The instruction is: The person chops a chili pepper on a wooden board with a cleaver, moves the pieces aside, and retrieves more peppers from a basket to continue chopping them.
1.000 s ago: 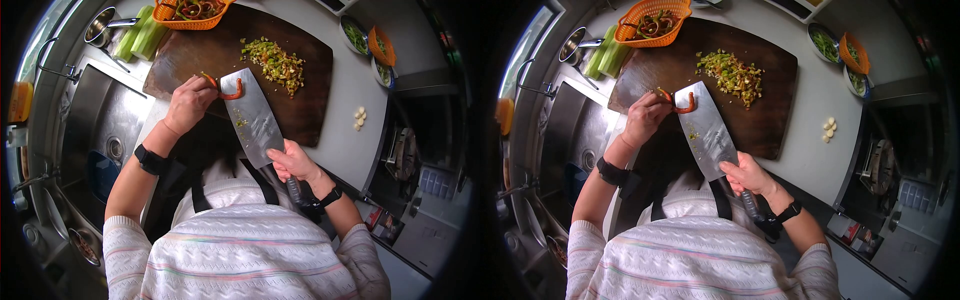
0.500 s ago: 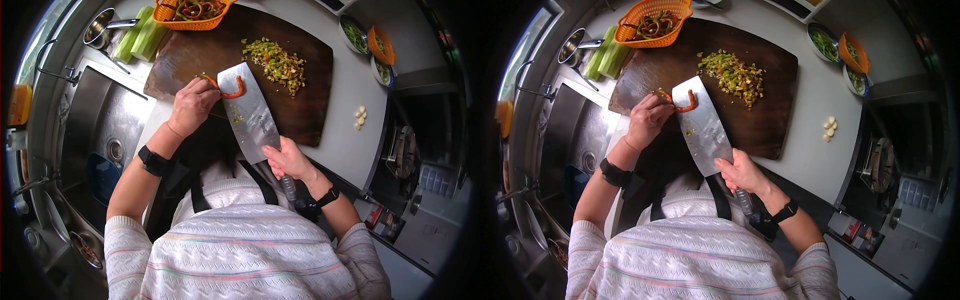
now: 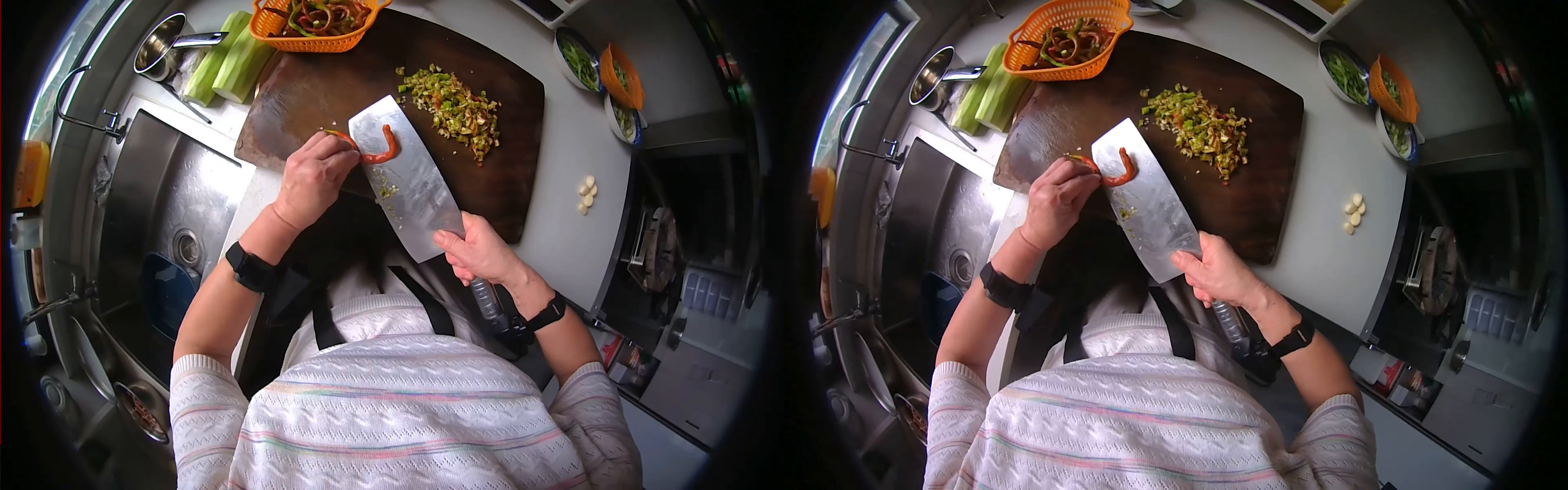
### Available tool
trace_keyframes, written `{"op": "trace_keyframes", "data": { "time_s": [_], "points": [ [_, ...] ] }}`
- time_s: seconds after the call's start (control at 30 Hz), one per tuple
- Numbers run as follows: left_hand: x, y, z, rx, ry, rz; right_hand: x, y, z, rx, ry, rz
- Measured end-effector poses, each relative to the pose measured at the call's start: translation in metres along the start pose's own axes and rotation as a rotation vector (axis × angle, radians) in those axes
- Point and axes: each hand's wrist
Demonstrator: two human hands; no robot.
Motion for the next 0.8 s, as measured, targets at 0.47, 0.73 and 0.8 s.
{"op": "trace_keyframes", "data": {
  "time_s": [0.47,0.73,0.8],
  "points": [
    [0.0,-0.003,-0.005,-0.008,0.009,-0.064,-0.007,-0.007,0.057,0.405,-0.046,-0.045],
    [0.0,-0.002,-0.01,-0.077,0.04,-0.052,0.0,-0.005,0.048,0.413,0.057,-0.075],
    [-0.001,0.0,-0.012,-0.084,0.047,-0.032,0.008,0.002,0.048,0.297,0.095,-0.083]
  ]
}}
Point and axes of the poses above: each hand's wrist, its own x-axis away from the middle knuckle, its own y-axis out of the back of the hand, z = x × y, and after that the axes turned 10 degrees about -x, right-handed
